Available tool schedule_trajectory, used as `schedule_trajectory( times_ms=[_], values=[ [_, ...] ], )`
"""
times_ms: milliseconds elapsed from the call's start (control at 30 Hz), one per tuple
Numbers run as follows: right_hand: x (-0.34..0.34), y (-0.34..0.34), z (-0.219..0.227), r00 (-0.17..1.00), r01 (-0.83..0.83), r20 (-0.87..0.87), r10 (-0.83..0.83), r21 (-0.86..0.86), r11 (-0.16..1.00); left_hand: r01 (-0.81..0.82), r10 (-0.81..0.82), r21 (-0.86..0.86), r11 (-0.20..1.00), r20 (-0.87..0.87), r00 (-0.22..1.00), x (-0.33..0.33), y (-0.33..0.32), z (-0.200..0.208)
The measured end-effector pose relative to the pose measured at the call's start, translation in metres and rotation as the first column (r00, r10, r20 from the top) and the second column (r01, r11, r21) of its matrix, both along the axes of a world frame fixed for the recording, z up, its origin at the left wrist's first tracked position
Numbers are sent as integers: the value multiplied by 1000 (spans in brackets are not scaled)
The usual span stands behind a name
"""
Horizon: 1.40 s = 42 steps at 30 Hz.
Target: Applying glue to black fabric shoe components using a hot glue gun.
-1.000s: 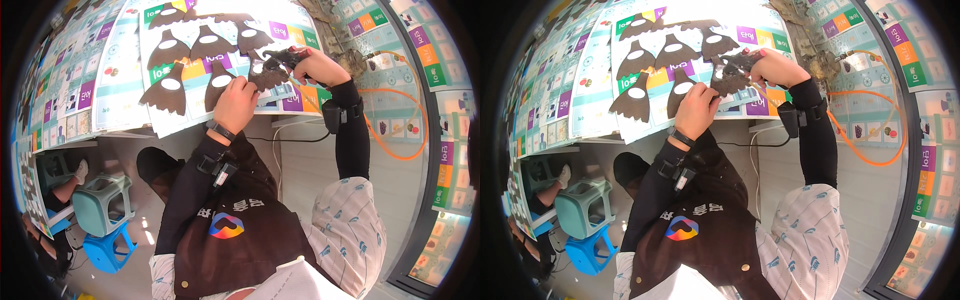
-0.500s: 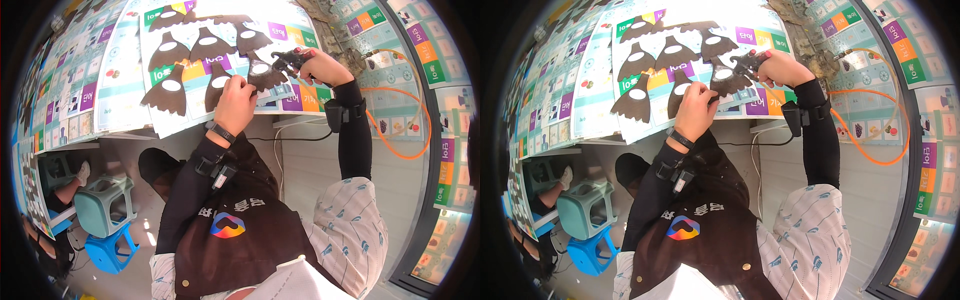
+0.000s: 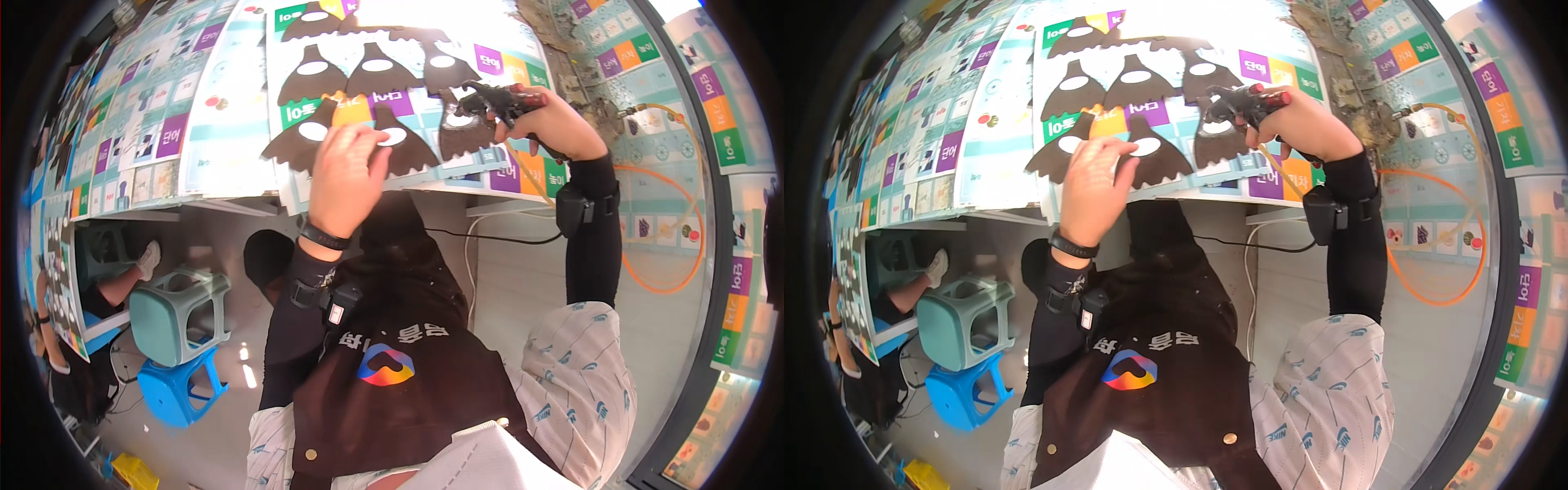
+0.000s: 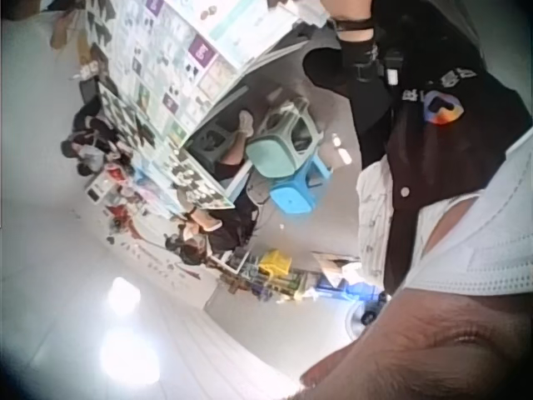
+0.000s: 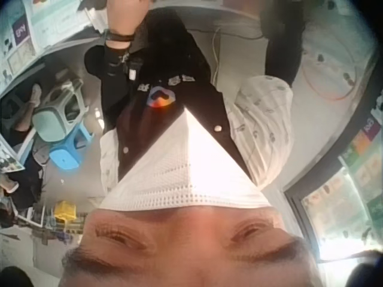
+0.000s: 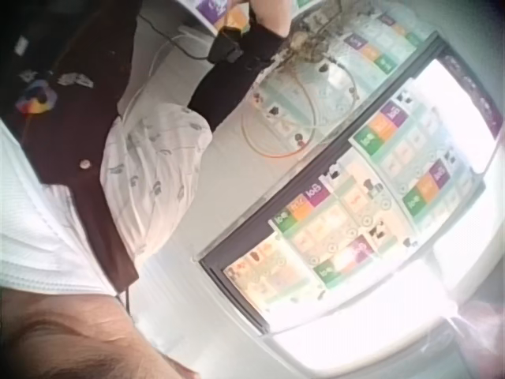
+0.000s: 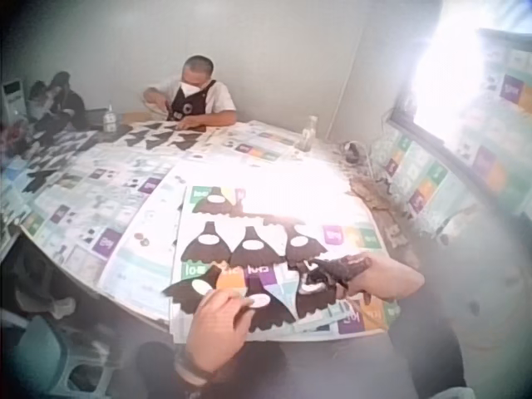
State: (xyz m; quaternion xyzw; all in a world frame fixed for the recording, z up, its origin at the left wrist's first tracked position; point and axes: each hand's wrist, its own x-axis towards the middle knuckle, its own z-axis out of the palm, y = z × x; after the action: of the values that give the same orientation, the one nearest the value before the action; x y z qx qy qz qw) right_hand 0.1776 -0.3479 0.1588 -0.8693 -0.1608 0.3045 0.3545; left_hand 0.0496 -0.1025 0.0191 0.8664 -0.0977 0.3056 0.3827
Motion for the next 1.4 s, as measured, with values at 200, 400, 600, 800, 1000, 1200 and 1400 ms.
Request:
schedule_trajectory(
  times_ms=[200,400,600,800,1000,1200,1400],
  values=[
    [-14,41,0,992,-129,-4,130,55,990,-4,38,244,970,-134,990,-12,12,-11],
    [-13,65,-23,947,-248,191,257,-66,966,-33,59,216,976,-118,991,-19,43,-4],
    [-17,88,-22,977,-141,136,164,-165,976,59,-30,150,987,-188,982,-16,60,-22],
    [-20,91,-19,807,-446,279,521,-292,846,52,-26,138,989,-187,982,-16,61,-24],
    [-11,73,-28,562,-584,575,595,-233,777,50,-30,124,991,-160,987,-15,60,-24],
    [-11,71,-25,717,-508,422,554,-228,831,32,-8,133,991,-172,985,-17,61,-23],
    [-2,60,-32,659,-556,511,552,-163,815,28,-7,125,992,-164,986,-16,59,-24]
  ],
)
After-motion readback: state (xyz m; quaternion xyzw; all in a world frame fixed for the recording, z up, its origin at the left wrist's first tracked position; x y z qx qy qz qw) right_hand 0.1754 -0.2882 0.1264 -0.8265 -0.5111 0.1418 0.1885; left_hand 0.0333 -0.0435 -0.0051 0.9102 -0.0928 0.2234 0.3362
